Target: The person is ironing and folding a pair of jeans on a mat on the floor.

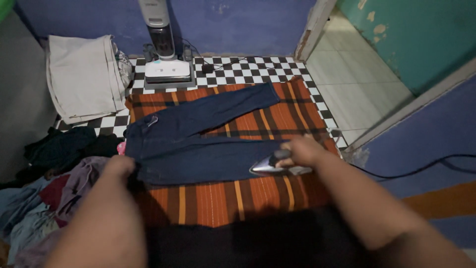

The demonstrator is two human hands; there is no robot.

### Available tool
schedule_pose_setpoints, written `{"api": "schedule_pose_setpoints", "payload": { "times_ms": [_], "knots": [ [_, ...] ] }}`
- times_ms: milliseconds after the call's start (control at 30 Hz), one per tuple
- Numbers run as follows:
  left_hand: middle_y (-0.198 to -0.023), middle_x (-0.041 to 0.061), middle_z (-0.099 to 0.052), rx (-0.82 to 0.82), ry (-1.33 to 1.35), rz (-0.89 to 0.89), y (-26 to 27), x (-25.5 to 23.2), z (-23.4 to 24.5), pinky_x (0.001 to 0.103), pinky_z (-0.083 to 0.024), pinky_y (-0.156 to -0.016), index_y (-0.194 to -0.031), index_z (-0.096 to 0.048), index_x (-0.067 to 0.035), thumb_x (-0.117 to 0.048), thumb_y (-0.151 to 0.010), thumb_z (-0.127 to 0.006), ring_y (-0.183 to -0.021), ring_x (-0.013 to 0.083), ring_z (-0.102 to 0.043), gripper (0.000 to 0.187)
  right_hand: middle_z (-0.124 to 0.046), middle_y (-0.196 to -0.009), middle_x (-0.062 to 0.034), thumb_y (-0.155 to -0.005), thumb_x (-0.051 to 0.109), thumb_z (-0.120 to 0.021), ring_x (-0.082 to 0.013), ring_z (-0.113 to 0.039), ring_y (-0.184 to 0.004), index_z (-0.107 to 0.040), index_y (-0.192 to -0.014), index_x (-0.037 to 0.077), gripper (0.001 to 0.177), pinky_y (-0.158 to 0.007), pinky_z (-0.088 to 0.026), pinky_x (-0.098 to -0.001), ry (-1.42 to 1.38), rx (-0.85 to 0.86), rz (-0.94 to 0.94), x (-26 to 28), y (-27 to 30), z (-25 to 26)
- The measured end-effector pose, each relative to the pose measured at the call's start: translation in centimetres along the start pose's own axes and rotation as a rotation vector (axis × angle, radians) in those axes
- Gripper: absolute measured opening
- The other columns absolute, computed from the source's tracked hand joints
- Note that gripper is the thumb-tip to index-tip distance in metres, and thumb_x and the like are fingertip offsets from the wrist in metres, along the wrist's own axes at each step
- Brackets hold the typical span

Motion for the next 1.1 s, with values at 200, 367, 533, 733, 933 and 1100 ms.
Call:
{"api": "schedule_pose_setpoints", "payload": {
  "times_ms": [200, 367, 533, 733, 933, 1100],
  "knots": [
    [-0.126, 0.025, -0.071, -0.008, -0.441, -0.196, -1.1, -0.5, 0.0, 0.048, -0.054, -0.096, -0.120, -0.074, 0.003, -0.046, -0.104, -0.058, -0.112, 0.0386, -0.069, 0.054, -0.074, -0.106, -0.0071, -0.073, 0.067, -0.074, -0.0306, -0.060, -0.107, -0.076, -0.105, 0.023, 0.054, -0.098, -0.043, -0.0468, 0.031, -0.090, -0.042, -0.1, 0.8, -1.0],
    [-0.119, 0.028, -0.071, 0.123, -0.092, 0.038, 2.9, 0.2, 1.2, 0.054, -0.055, -0.088, -0.121, -0.068, 0.006, -0.046, -0.104, -0.059, -0.103, 0.0419, -0.068, 0.056, -0.072, -0.106, -0.0085, -0.075, 0.064, -0.075, -0.0288, -0.059, -0.108, -0.072, -0.114, 0.020, 0.059, -0.098, -0.040, -0.0460, 0.032, -0.113, 0.004, 0.9, 1.5, -0.4],
    [-0.109, 0.026, -0.072, 0.103, -0.206, -0.047, 0.2, 1.0, 0.5, 0.052, -0.057, -0.079, -0.117, -0.071, 0.010, -0.046, -0.104, -0.061, -0.091, 0.0393, -0.071, 0.058, -0.074, -0.103, -0.0055, -0.077, 0.063, -0.072, -0.0235, -0.062, -0.110, -0.073, -0.108, 0.020, 0.053, -0.109, -0.032, -0.0488, 0.063, -0.057, -0.028, 0.4, 1.0, -0.5],
    [-0.113, 0.022, -0.067, 0.117, 0.251, 0.167, 2.1, 0.3, 0.2, 0.057, -0.057, -0.078, -0.117, -0.065, 0.000, -0.030, -0.102, -0.064, -0.097, 0.0407, -0.065, 0.033, -0.074, -0.105, -0.0084, -0.077, 0.064, -0.073, -0.0275, -0.064, -0.106, -0.071, -0.113, 0.017, 0.060, -0.098, -0.040, -0.0452, 0.069, -0.225, -0.015, 0.9, 0.7, 0.2],
    [-0.105, 0.027, -0.073, 0.112, 0.066, 0.074, -0.7, 0.7, -0.5, 0.058, -0.058, -0.075, -0.109, -0.074, 0.009, -0.004, -0.092, -0.060, -0.089, 0.0418, -0.070, 0.025, -0.071, -0.112, -0.0073, -0.080, 0.064, -0.073, -0.0249, -0.060, -0.116, -0.071, -0.117, 0.020, 0.057, -0.108, -0.038, -0.0445, 0.112, 0.054, -0.068, 1.5, 2.0, 0.5],
    [-0.109, 0.030, -0.075, 0.149, 0.024, 0.085, -1.1, 0.7, -0.7, 0.057, -0.058, -0.076, -0.112, -0.075, 0.011, -0.001, -0.094, -0.054, -0.091, 0.0416, -0.072, 0.030, -0.069, -0.112, -0.0067, -0.080, 0.049, -0.074, -0.0296, -0.052, -0.115, -0.079, -0.114, 0.026, 0.041, -0.105, -0.043, -0.0434, -0.349, -0.149, -0.414, -3.0, 2.1, -1.7]
  ]
}}
Point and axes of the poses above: each hand's wrist, its own y-axis away from the middle knuckle, its own z-axis out of the back of the hand, x = y × z, the point moved 1 cm from there along -y, towards the middle knuckle
